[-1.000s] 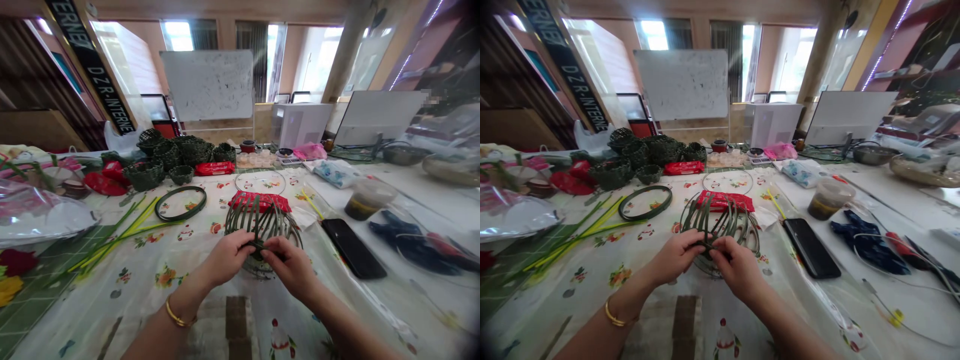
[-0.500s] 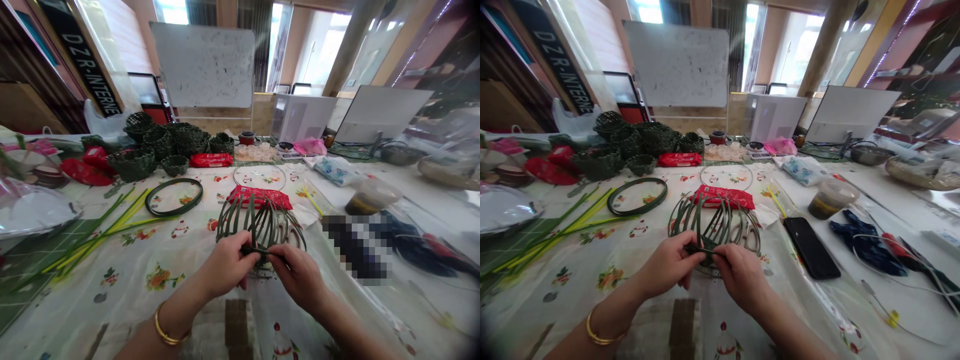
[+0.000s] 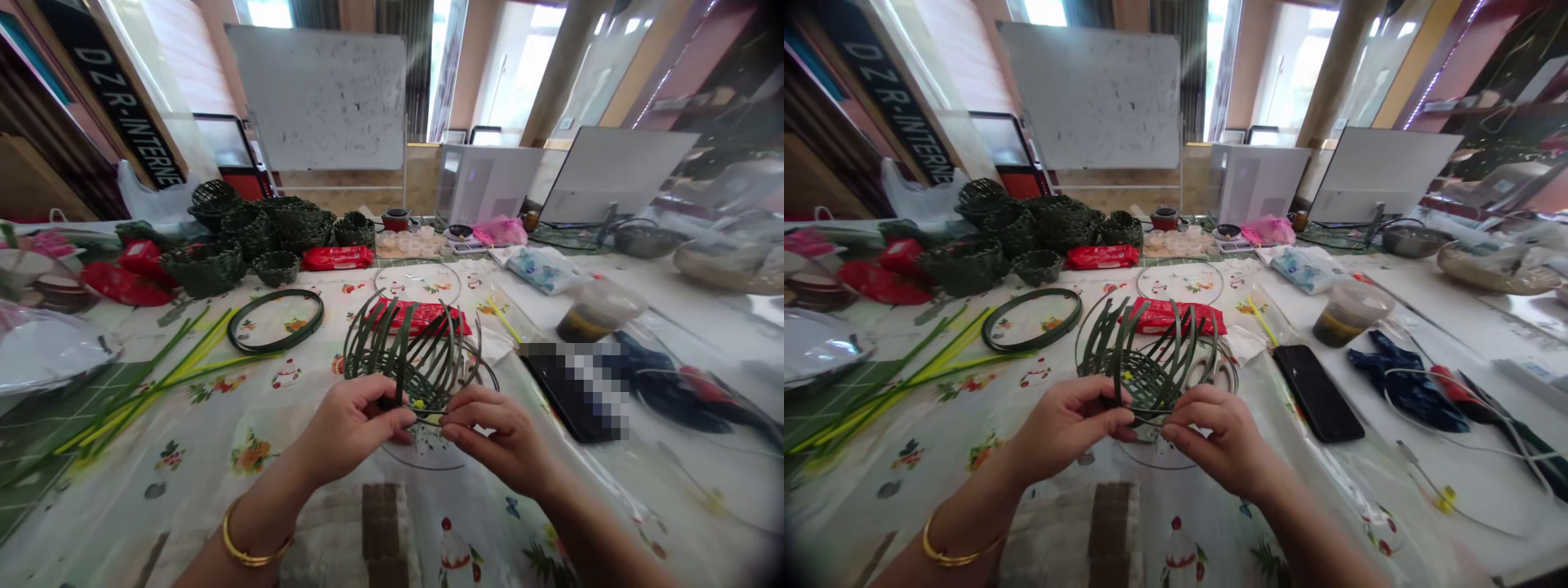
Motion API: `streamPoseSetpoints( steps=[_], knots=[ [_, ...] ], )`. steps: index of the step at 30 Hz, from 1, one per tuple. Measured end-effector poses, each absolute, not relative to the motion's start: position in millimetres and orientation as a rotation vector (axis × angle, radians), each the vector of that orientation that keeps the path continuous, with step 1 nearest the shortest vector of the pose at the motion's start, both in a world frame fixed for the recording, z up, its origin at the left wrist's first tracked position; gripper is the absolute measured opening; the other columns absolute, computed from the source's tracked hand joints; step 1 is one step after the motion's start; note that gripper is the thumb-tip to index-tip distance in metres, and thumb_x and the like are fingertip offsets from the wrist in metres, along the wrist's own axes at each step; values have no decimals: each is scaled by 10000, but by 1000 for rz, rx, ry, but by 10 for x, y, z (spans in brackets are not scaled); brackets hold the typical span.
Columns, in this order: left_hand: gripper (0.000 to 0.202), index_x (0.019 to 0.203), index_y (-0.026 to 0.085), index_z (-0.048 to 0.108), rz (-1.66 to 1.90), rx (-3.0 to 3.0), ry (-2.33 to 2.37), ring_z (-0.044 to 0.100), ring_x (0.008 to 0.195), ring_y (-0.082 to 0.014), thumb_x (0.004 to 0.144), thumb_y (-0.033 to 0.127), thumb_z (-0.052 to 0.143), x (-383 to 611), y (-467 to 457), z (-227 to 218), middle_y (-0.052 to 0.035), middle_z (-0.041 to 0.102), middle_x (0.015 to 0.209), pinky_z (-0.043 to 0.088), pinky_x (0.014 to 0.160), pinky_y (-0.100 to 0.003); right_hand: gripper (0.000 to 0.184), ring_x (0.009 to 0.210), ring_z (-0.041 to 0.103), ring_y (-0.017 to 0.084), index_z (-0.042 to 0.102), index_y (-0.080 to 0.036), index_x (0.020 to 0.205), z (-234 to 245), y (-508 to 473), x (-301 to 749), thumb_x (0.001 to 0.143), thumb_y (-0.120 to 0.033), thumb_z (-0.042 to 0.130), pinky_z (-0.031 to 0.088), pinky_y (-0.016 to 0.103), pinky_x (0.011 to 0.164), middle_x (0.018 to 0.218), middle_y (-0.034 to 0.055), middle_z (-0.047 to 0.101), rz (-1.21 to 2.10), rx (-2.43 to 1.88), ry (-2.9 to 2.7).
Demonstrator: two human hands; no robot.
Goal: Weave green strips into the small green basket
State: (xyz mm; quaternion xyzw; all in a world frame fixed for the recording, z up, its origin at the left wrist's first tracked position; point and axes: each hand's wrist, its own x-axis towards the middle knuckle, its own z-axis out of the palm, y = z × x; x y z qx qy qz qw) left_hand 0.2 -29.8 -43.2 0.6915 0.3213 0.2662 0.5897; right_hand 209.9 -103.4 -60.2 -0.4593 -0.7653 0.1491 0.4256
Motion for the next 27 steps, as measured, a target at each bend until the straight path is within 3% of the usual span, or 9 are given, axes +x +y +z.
streamPoseSetpoints(
  steps=[5,9,13,21,24,27],
  knots=[
    [145,699,152,596,705,2060,770,595,581,-102,817,237,592,6,-278,-492,8,571,669,485,527,-195,98,745,606,162,654,-202,751,-682,-989,2110,838,-215,614,483,308,693,779,44,651,189,-1209,-1975],
    [176,680,156,581,858,2536,723,505,542,-89,846,210,563,-5,-240,-489,20,530,598,402,497,-194,88,739,606,153,644,-209,857,-710,-994,2134,863,-176,564,479,282,665,800,42,653,185,-1238,-1962],
    [215,747,157,576,1011,2907,657,547,560,-119,912,230,459,11,-215,-537,-14,583,654,382,475,-227,111,671,584,147,629,-217,958,-688,-1034,2169,863,-195,577,452,265,614,735,26,642,12,-1322,-1884],
    [205,723,168,550,1093,3150,687,533,496,-133,893,192,438,-5,-165,-568,-12,578,631,353,438,-259,132,649,577,146,691,-286,904,-580,-992,2432,786,-225,701,362,329,696,742,-21,720,-534,-1363,-1834],
    [206,703,172,536,1113,3138,655,529,489,-123,885,189,441,-4,-142,-594,0,560,601,343,430,-250,101,636,585,148,706,-281,868,-557,-1011,2491,779,-234,704,389,335,697,707,-11,710,-428,-1365,-1734],
    [182,695,172,532,1296,3018,765,558,515,-112,868,199,484,-26,-112,-608,6,560,585,371,444,-221,65,598,599,147,706,-247,830,-567,-1077,2459,785,-291,689,453,303,600,681,11,691,101,-1384,-1719]
  ],
)
